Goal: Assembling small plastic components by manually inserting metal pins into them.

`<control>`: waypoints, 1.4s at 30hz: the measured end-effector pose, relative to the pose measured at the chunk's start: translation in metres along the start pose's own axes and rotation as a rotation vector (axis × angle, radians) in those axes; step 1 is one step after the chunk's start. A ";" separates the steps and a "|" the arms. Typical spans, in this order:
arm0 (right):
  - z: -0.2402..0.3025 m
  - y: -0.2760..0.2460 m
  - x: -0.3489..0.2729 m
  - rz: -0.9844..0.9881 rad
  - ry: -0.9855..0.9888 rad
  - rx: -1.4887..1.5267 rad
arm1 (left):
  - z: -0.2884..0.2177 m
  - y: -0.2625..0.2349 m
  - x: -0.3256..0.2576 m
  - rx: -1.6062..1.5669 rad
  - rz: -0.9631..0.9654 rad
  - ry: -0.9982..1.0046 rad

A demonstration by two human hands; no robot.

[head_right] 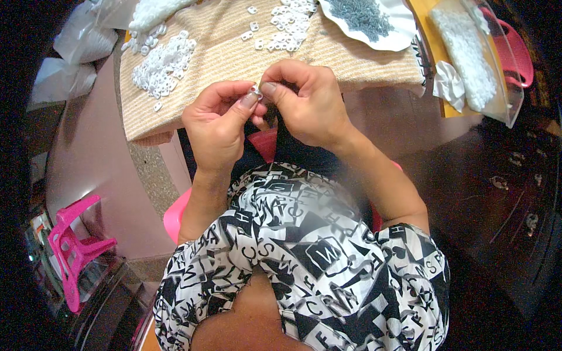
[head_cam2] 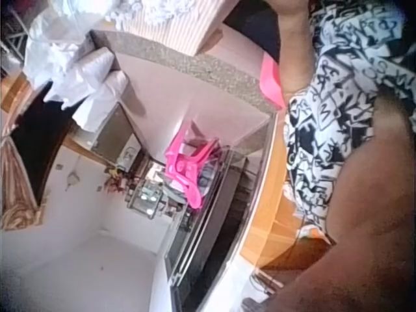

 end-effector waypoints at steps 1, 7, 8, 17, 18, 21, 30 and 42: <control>-0.001 0.001 -0.001 0.013 0.019 -0.035 | -0.001 0.000 0.000 0.029 0.001 0.007; 0.003 0.002 0.000 -0.044 -0.089 -0.088 | -0.002 -0.001 -0.003 0.113 -0.019 0.016; 0.003 0.002 0.000 -0.044 -0.093 -0.087 | -0.001 -0.002 -0.003 0.116 -0.030 0.012; -0.008 -0.007 0.015 -0.038 0.054 0.032 | 0.003 -0.013 0.010 -0.162 -0.083 0.014; -0.005 -0.015 0.019 -0.082 -0.014 -0.138 | 0.002 -0.017 0.012 -0.142 -0.112 -0.009; -0.007 -0.032 0.034 -0.175 0.003 -0.224 | 0.000 -0.033 0.022 -0.220 -0.152 0.054; 0.032 -0.033 0.104 -0.290 -0.439 -1.045 | -0.011 -0.048 0.027 -0.251 -0.192 0.075; 0.015 -0.033 0.171 -0.009 -0.351 -1.420 | -0.005 -0.052 0.033 -0.277 -0.201 0.038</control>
Point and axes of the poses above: each hand's wrist, its own x-axis towards the middle knuckle, its own y-axis out of the palm, z = x × y, the point moved 9 cm from there along x, towards the middle knuckle, and after that the axes turned 8 degrees about y, right-handed, at the moved point
